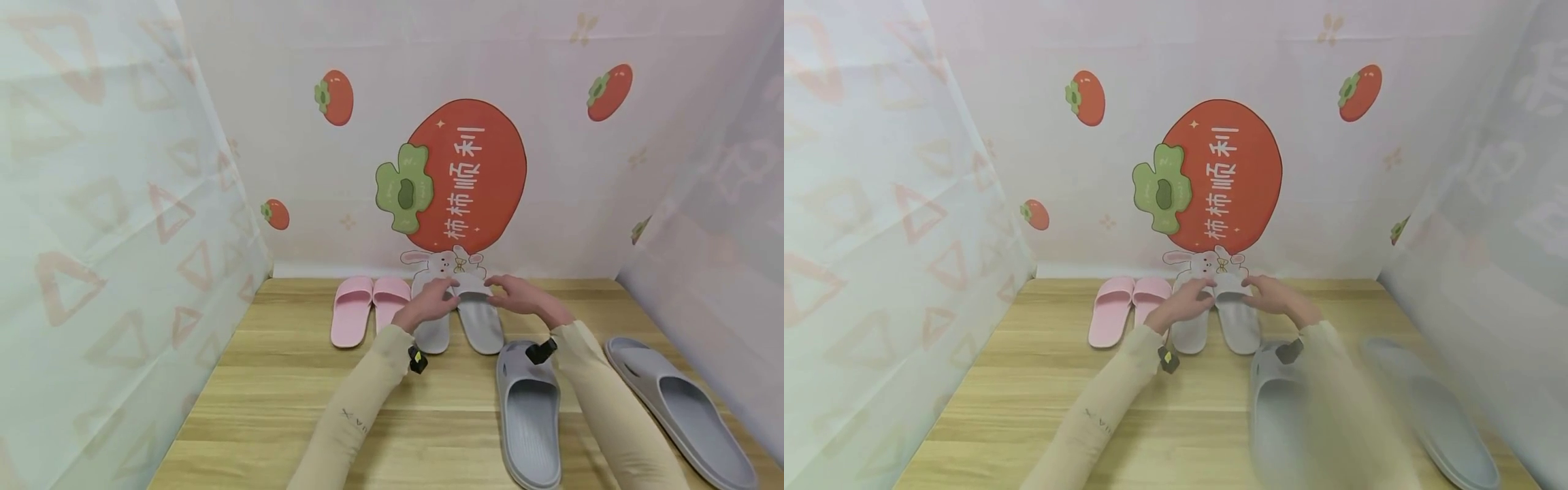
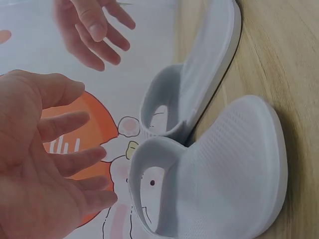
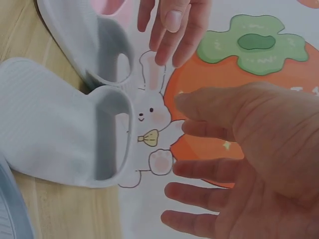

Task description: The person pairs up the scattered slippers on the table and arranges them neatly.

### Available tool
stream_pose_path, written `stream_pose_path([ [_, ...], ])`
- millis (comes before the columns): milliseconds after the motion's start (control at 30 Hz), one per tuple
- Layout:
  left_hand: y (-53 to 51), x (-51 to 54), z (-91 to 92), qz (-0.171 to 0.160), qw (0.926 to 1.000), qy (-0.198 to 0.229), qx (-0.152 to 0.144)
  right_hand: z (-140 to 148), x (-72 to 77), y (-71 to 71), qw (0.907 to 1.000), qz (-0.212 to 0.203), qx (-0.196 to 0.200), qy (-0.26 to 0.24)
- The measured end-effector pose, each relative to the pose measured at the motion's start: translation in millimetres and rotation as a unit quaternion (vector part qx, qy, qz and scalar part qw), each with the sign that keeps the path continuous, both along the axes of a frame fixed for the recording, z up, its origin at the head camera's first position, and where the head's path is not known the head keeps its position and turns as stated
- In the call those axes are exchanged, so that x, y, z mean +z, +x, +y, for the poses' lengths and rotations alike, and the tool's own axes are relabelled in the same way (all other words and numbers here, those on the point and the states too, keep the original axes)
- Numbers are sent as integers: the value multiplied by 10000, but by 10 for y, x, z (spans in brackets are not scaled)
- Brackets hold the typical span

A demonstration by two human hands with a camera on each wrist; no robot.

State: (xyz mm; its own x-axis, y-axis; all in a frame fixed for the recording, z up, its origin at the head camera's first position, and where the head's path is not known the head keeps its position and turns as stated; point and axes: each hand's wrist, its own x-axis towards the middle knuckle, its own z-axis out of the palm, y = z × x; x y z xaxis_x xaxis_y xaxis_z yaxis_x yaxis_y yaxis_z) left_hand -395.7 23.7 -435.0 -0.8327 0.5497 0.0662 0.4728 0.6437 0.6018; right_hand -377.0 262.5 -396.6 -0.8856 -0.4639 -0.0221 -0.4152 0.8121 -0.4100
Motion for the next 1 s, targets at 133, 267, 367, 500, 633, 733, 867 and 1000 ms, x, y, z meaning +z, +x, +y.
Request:
stream_pose_path([
  [133,73,21,7,92,9999,120,-79,62,61,137,9997,174,-56,-184],
  [267,139,36,33,194,9996,204,-96,141,112,273,9989,359,-136,-286],
  [367,191,40,67,290,9993,196,-120,212,117,373,9983,419,-254,-313],
  [500,284,72,118,370,9979,387,-372,296,84,482,9970,592,-310,-390],
  [633,372,57,142,497,9965,507,-440,342,40,559,9955,759,-267,-510],
  [733,431,21,163,485,9962,573,-432,370,17,616,9942,834,-307,-599],
  [867,520,3,222,436,9947,785,-508,433,15,691,9931,892,-377,-665],
  [1000,600,-18,306,484,9935,861,-567,517,22,767,9922,913,-521,-670],
])
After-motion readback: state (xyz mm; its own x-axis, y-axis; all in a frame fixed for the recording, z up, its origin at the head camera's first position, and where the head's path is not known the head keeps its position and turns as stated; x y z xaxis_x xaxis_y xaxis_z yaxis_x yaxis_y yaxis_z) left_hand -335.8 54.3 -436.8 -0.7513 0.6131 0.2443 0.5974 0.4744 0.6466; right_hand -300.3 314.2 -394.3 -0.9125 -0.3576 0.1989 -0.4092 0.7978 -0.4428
